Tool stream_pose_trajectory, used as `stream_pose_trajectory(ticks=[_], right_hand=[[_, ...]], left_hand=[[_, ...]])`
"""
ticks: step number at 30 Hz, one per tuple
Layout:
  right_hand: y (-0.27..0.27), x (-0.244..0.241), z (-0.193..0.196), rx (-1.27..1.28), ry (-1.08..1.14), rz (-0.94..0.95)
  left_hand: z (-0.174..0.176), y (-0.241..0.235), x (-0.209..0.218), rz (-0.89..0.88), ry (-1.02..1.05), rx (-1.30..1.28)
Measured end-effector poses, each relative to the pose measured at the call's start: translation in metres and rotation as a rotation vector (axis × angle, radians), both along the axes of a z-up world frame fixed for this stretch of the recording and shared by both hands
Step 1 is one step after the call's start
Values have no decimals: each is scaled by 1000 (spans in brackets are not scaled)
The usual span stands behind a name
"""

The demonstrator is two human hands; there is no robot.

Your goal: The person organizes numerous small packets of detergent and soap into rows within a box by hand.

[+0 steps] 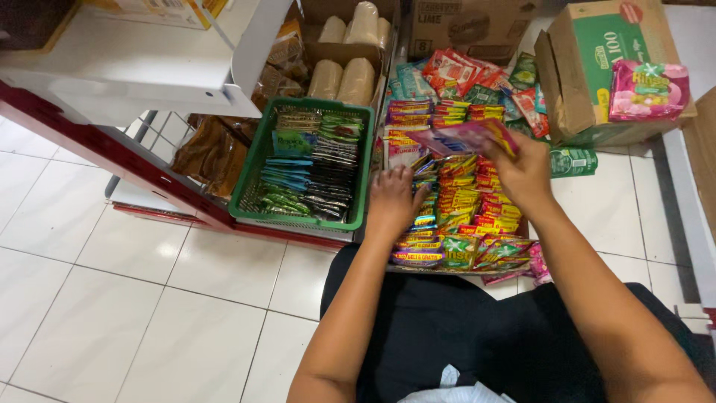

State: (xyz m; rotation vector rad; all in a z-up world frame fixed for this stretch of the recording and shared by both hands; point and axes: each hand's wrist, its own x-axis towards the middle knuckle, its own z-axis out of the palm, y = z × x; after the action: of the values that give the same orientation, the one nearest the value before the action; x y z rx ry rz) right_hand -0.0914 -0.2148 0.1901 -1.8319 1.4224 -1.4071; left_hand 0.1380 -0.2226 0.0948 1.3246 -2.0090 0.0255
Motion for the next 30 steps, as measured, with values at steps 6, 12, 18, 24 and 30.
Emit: stream_pose_trajectory(ticks=[6,12,18,24,30], right_hand=[[-89,35,-35,-40,501,252],[-133,52,-75,375,819,54],[-139,41,-46,258,975,9],[-137,69,-70,284,1039,106],[-137,71,-92,208,1022,34]], left_hand=[[17,18,-2,47,-83,97],[11,15,-5,164,-105,-104],[19,20,-2,71,-87,65],[22,24,-2,83,-68,13],[15,22,-2,98,-71,29]])
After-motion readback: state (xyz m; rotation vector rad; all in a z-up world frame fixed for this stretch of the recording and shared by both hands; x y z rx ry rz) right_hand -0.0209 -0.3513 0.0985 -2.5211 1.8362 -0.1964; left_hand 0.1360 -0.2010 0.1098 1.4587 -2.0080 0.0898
